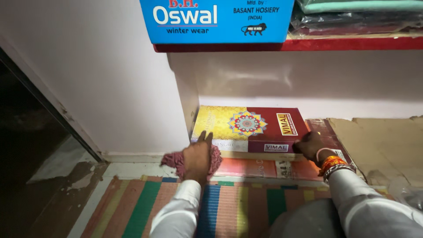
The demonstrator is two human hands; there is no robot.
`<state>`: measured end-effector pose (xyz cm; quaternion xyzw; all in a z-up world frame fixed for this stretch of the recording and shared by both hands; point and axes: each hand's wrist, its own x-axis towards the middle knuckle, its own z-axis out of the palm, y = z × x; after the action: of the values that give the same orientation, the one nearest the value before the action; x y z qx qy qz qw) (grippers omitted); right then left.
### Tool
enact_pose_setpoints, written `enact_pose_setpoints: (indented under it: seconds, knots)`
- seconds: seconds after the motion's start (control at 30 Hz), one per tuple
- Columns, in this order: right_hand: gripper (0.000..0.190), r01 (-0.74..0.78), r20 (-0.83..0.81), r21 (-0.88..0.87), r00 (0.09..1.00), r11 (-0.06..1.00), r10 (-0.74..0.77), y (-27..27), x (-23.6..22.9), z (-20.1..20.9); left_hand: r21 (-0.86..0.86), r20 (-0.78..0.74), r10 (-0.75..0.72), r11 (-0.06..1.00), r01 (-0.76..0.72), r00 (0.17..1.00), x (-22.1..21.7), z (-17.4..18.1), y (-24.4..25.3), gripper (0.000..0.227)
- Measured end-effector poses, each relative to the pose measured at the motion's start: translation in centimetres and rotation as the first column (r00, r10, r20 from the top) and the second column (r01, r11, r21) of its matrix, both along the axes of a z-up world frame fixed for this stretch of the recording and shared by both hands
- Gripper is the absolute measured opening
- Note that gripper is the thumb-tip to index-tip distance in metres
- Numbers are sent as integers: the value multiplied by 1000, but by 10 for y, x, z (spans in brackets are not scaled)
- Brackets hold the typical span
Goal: The person sits on a striped mat and uses a pink cloth to wipe the inside and outside of several cardboard boxes. They handle a white box and a yellow box, cleaning them thoroughly before stacking them on a pile.
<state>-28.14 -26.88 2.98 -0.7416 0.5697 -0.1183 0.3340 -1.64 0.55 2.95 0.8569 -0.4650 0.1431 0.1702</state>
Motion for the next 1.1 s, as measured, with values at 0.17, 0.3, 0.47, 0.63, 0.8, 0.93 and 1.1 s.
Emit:
enact_pose_setpoints:
  seconds: [0.17, 0.3, 0.47, 0.63, 0.8, 0.93, 1.1]
  knots:
    - [43, -74, 35, -81, 996, 994, 77, -20, 6, -29, -6, 46, -24, 1000, 24, 999, 21, -10, -11, 51]
    - [47, 5, -10, -9, 1000, 1000, -5, -22, 8, -25, 4, 39, -7, 1000, 7, 999, 17, -14, -20, 50]
    - [41, -157, -88, 62, 983, 986, 162, -12, 3, -6, 41, 17, 1, 999, -2, 1000, 18, -18, -15, 55]
    - [42, -270, -121, 4, 956, 963, 269, -8, -4, -3, 53, 25, -19, 998, 18, 1000, 20, -18, -10, 58]
    - [52, -200, -23, 65, 979, 978, 202, -8, -5, -8, 60, 4, -31, 998, 31, 1000, 15, -17, -15, 57]
    - [64, -165, 54, 133, 986, 977, 159, -11, -3, -11, 18, 79, -37, 999, 36, 996, 17, -20, -14, 52]
    - [68, -151, -52, -20, 987, 988, 150, -22, -4, -18, 58, 22, -16, 998, 14, 1000, 14, -20, -19, 54]
